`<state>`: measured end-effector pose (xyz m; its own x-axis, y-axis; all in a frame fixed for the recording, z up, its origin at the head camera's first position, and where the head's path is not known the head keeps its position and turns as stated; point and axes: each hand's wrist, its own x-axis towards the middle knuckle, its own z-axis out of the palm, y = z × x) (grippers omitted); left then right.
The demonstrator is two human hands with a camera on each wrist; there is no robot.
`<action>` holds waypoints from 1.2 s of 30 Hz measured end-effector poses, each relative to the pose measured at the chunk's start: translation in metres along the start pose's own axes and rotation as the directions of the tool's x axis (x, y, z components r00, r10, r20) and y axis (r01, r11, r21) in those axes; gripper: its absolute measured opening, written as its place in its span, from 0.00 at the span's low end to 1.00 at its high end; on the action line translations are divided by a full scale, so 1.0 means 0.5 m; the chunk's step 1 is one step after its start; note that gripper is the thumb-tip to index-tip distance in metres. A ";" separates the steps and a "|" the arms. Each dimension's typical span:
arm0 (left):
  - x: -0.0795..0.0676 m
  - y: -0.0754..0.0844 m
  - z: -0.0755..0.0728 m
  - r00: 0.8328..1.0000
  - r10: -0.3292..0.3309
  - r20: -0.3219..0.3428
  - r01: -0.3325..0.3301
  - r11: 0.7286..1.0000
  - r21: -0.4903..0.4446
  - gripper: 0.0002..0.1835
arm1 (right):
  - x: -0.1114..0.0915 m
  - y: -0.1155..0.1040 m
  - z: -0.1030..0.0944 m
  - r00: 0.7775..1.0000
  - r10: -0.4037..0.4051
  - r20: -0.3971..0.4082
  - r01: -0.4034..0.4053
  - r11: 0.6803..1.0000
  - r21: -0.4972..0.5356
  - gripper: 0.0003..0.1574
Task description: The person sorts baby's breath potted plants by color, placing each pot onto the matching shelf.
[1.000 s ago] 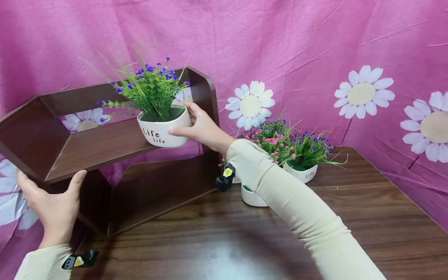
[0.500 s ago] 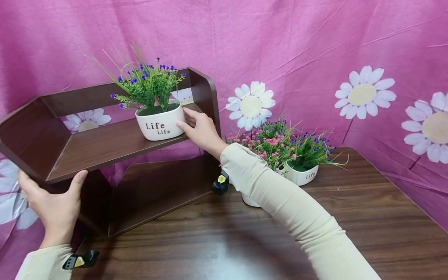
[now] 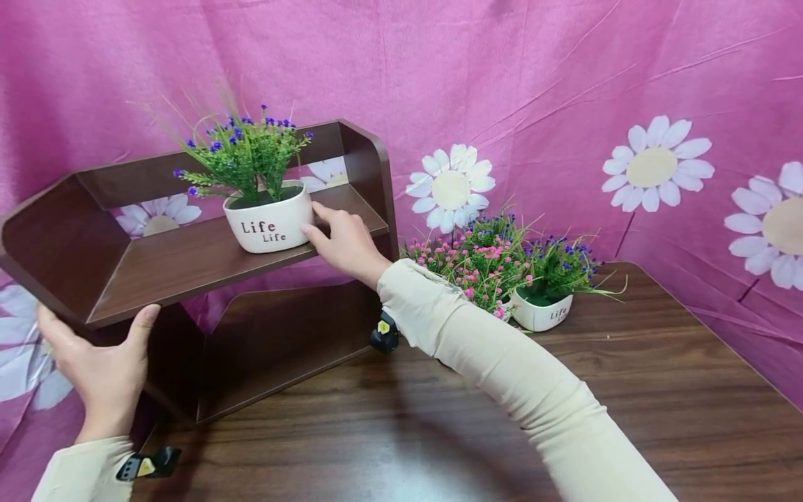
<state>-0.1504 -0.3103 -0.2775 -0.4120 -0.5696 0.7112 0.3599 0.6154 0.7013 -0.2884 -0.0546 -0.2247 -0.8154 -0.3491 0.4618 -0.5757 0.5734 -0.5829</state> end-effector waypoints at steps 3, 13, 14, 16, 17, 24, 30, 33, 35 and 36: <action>-0.002 0.002 0.001 1.000 0.001 -0.004 -0.001 1.000 -0.002 0.52 | -0.002 -0.002 0.006 0.992 -0.042 0.121 0.056 0.991 -0.118 0.40; 0.001 -0.014 0.004 1.000 0.004 -0.005 -0.004 1.000 0.011 0.52 | -0.002 -0.030 0.024 0.951 -0.038 0.306 0.137 0.941 -0.310 0.53; 0.002 -0.019 0.004 1.000 0.004 -0.005 -0.004 1.000 0.013 0.52 | -0.001 -0.035 0.026 0.948 -0.035 0.316 0.140 0.938 -0.316 0.53; 0.004 -0.028 0.003 1.000 0.002 -0.004 -0.002 1.000 0.019 0.52 | 0.001 -0.044 0.031 0.944 -0.029 0.330 0.140 0.938 -0.318 0.52; 0.005 -0.032 0.003 1.000 0.002 -0.004 -0.002 1.000 0.022 0.53 | 0.002 -0.048 0.033 0.941 -0.022 0.338 0.138 0.937 -0.322 0.51; 0.005 -0.028 -0.006 0.999 -0.039 -0.005 0.039 0.999 0.027 0.53 | -0.001 -0.066 0.051 0.926 0.004 0.378 0.153 0.911 -0.384 0.46; 0.001 -0.020 -0.005 1.000 -0.013 -0.004 0.013 1.000 0.015 0.52 | -0.001 -0.063 0.052 0.937 -0.007 0.349 0.153 0.908 -0.391 0.49; 0.006 -0.040 -0.004 1.000 0.004 -0.003 -0.004 1.000 0.012 0.53 | -0.002 -0.060 0.049 0.940 -0.012 0.340 0.149 0.914 -0.379 0.51; 0.011 -0.057 -0.004 1.000 0.005 -0.002 -0.005 1.000 0.015 0.54 | -0.003 -0.057 0.048 0.941 -0.018 0.338 0.151 0.916 -0.372 0.51; 0.013 -0.065 -0.004 1.000 0.002 -0.001 -0.002 1.000 0.017 0.54 | -0.005 -0.056 0.047 0.941 -0.023 0.338 0.153 0.918 -0.366 0.51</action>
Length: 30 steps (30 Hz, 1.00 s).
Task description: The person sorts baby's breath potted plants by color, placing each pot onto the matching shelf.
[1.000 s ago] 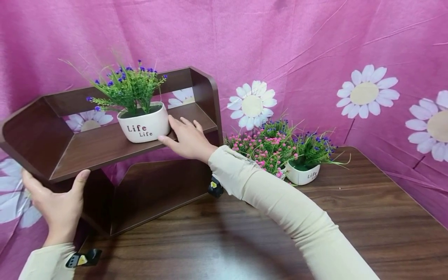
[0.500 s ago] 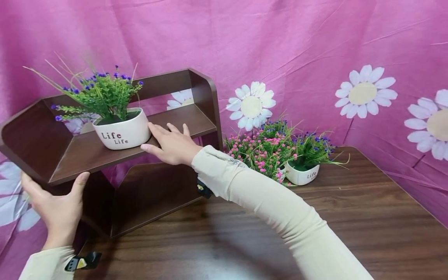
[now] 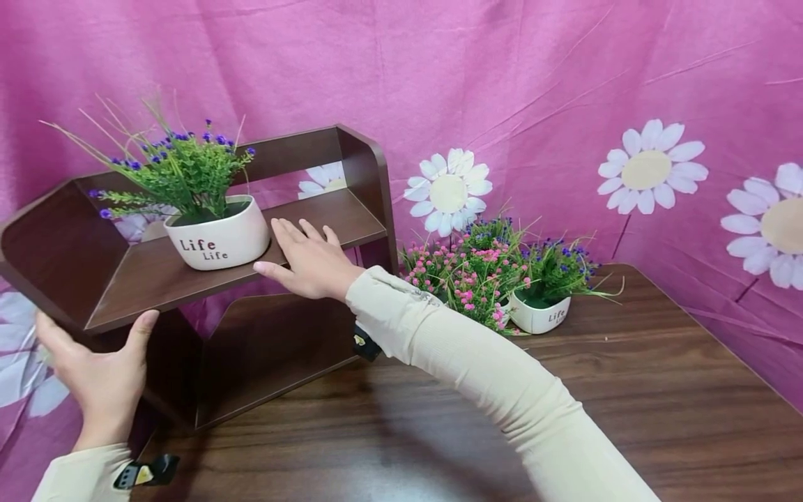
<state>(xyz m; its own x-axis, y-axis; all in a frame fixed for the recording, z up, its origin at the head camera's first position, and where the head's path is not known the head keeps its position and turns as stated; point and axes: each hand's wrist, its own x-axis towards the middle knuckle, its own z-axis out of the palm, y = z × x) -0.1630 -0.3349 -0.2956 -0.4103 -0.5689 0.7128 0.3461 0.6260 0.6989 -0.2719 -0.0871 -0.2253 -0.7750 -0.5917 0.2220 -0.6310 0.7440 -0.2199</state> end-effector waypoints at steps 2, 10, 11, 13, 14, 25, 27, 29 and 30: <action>0.001 -0.006 0.000 1.000 -0.011 0.003 0.011 1.000 0.004 0.54 | -0.005 0.004 0.001 1.000 -0.010 -0.004 0.010 1.000 0.020 0.51; -0.003 -0.016 0.001 1.000 -0.014 0.010 0.014 1.000 -0.009 0.52 | -0.045 0.037 -0.010 0.997 -0.069 -0.026 0.071 0.992 0.107 0.51; -0.004 -0.018 0.001 1.000 -0.021 0.009 0.021 1.000 -0.005 0.51 | -0.053 0.043 -0.013 0.997 -0.078 -0.030 0.081 0.990 0.118 0.51; -0.006 -0.019 0.000 0.999 -0.045 0.007 0.045 0.999 0.004 0.49 | -0.070 0.056 -0.022 0.995 -0.094 -0.037 0.098 0.986 0.135 0.51; -0.007 -0.019 0.000 0.998 -0.065 0.006 0.065 0.998 0.006 0.48 | -0.079 0.062 -0.025 0.994 -0.104 -0.040 0.109 0.983 0.147 0.51; -0.001 0.006 -0.001 0.988 -0.156 -0.001 0.156 0.988 0.005 0.45 | -0.213 0.158 -0.059 0.982 -0.167 -0.086 0.184 0.941 0.285 0.49; 0.004 0.012 0.002 0.987 -0.159 -0.011 0.159 0.987 -0.001 0.44 | -0.242 0.179 -0.064 0.982 -0.162 -0.098 0.184 0.940 0.287 0.48; 0.008 0.018 0.005 0.985 -0.169 -0.022 0.169 0.986 -0.015 0.43 | -0.271 0.200 -0.067 0.982 -0.155 -0.110 0.181 0.941 0.285 0.48; 0.009 0.021 0.006 0.986 -0.167 -0.030 0.166 0.986 -0.028 0.42 | -0.287 0.211 -0.068 0.983 -0.147 -0.114 0.174 0.942 0.286 0.47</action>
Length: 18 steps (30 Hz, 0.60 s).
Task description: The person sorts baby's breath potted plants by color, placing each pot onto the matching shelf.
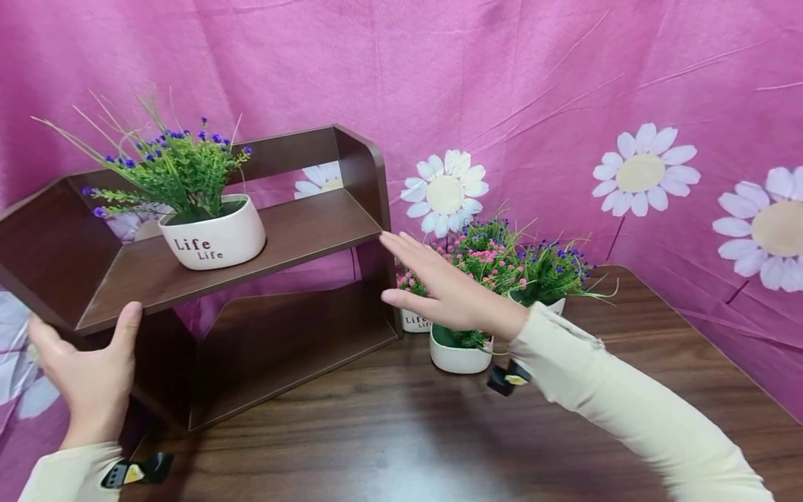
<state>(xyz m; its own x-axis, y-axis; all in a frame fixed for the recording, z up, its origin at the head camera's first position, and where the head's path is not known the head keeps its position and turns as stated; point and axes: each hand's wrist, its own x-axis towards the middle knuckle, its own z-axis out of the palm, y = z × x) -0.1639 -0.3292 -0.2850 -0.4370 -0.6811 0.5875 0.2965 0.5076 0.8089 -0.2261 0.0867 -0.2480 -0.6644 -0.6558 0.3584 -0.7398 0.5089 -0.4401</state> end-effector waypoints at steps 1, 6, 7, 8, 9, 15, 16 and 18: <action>0.001 0.004 0.001 1.000 -0.005 -0.008 0.005 1.000 -0.007 0.41 | -0.017 0.007 -0.005 1.000 0.009 -0.004 -0.009 1.000 -0.002 0.47; 0.002 0.026 0.009 0.999 -0.025 -0.029 0.023 0.999 -0.044 0.38 | -0.101 0.040 -0.025 0.997 0.062 -0.044 -0.062 0.998 -0.004 0.46; 0.001 0.030 0.010 0.999 -0.032 -0.030 0.030 0.999 -0.044 0.38 | -0.118 0.047 -0.028 0.996 0.073 -0.055 -0.073 0.997 -0.005 0.46; 0.001 0.033 0.010 0.999 -0.032 -0.031 0.030 0.998 -0.046 0.38 | -0.134 0.054 -0.030 0.994 0.082 -0.069 -0.083 0.996 -0.011 0.46; 0.000 0.036 0.011 0.999 -0.035 -0.032 0.033 0.998 -0.051 0.39 | -0.150 0.062 -0.032 0.992 0.093 -0.084 -0.095 0.995 -0.011 0.47; 0.002 0.037 0.013 0.996 -0.086 -0.033 0.085 0.996 -0.040 0.41 | -0.249 0.107 -0.042 0.966 0.193 -0.174 -0.196 0.981 -0.002 0.48; 0.003 0.035 0.014 0.995 -0.096 -0.035 0.094 0.995 -0.038 0.41 | -0.264 0.114 -0.042 0.959 0.210 -0.192 -0.214 0.977 -0.001 0.49; 0.003 0.032 0.016 0.993 -0.114 -0.036 0.113 0.993 -0.035 0.42 | -0.292 0.130 -0.042 0.944 0.231 -0.236 -0.240 0.971 -0.009 0.49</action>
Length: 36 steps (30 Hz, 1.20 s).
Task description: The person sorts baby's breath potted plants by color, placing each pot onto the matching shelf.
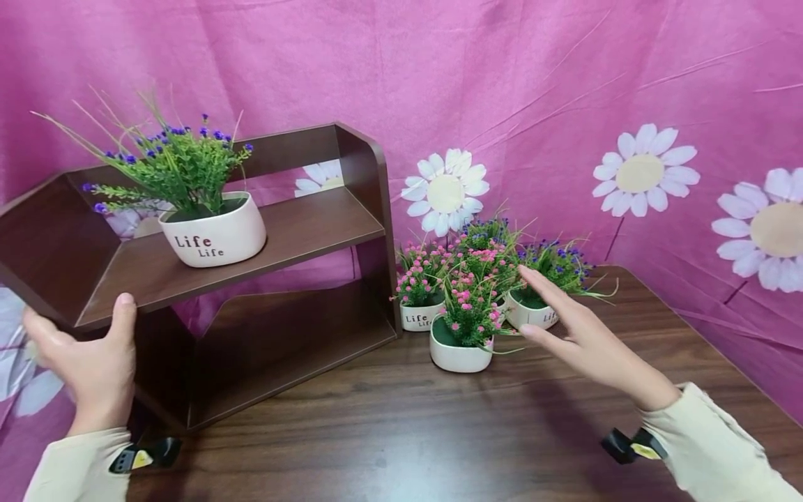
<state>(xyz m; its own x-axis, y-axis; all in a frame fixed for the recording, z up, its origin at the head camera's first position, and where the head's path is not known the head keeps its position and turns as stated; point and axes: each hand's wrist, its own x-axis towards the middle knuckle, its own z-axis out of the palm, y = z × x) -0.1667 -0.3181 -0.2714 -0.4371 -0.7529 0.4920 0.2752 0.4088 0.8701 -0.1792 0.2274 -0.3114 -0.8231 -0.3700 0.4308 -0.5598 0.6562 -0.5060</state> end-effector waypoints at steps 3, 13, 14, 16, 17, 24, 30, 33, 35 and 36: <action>0.002 -0.006 0.002 1.000 -0.001 -0.008 0.001 1.000 -0.009 0.42 | -0.031 0.038 -0.002 0.998 0.030 -0.063 -0.031 0.999 -0.011 0.50; 0.007 -0.021 -0.003 1.000 0.006 -0.013 -0.006 0.999 -0.031 0.45 | -0.097 0.182 0.014 0.979 0.202 -0.002 -0.202 0.979 0.021 0.45; 0.009 -0.023 -0.002 1.000 0.020 -0.017 -0.020 0.999 -0.035 0.44 | -0.098 0.196 0.017 0.975 0.221 0.004 -0.221 0.975 0.025 0.45; 0.002 -0.013 0.000 0.999 0.045 -0.022 -0.046 0.998 -0.044 0.41 | -0.100 0.223 0.023 0.965 0.261 0.012 -0.261 0.965 0.033 0.46; -0.001 -0.007 0.002 0.998 0.054 -0.026 -0.055 0.997 -0.052 0.40 | -0.100 0.237 0.026 0.959 0.282 0.018 -0.282 0.959 0.030 0.47; -0.005 0.000 0.005 0.996 0.087 -0.031 -0.089 0.993 -0.071 0.38 | -0.080 0.307 0.058 0.931 0.363 0.030 -0.364 0.930 0.053 0.55; 0.007 -0.023 0.004 0.995 0.099 -0.033 -0.101 0.993 -0.056 0.38 | -0.047 0.332 0.090 0.922 0.386 -0.018 -0.379 0.913 0.152 0.61; 0.010 -0.029 0.004 0.995 0.090 -0.032 -0.092 0.994 -0.052 0.37 | -0.030 0.338 0.107 0.921 0.382 -0.078 -0.363 0.913 0.185 0.57; 0.009 -0.030 0.004 0.996 0.080 -0.032 -0.081 0.996 -0.048 0.38 | -0.020 0.339 0.119 0.914 0.389 -0.116 -0.362 0.910 0.200 0.56; 0.009 -0.028 0.004 0.996 0.078 -0.032 -0.079 0.996 -0.048 0.38 | -0.015 0.339 0.123 0.909 0.399 -0.124 -0.368 0.905 0.215 0.57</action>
<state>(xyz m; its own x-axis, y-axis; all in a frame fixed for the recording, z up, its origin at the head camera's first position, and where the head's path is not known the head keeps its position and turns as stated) -0.1744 -0.3262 -0.2816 -0.3867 -0.7351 0.5568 0.3497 0.4418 0.8261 -0.2737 0.3010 -0.4463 -0.9594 0.0071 0.2820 -0.2240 0.5884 -0.7769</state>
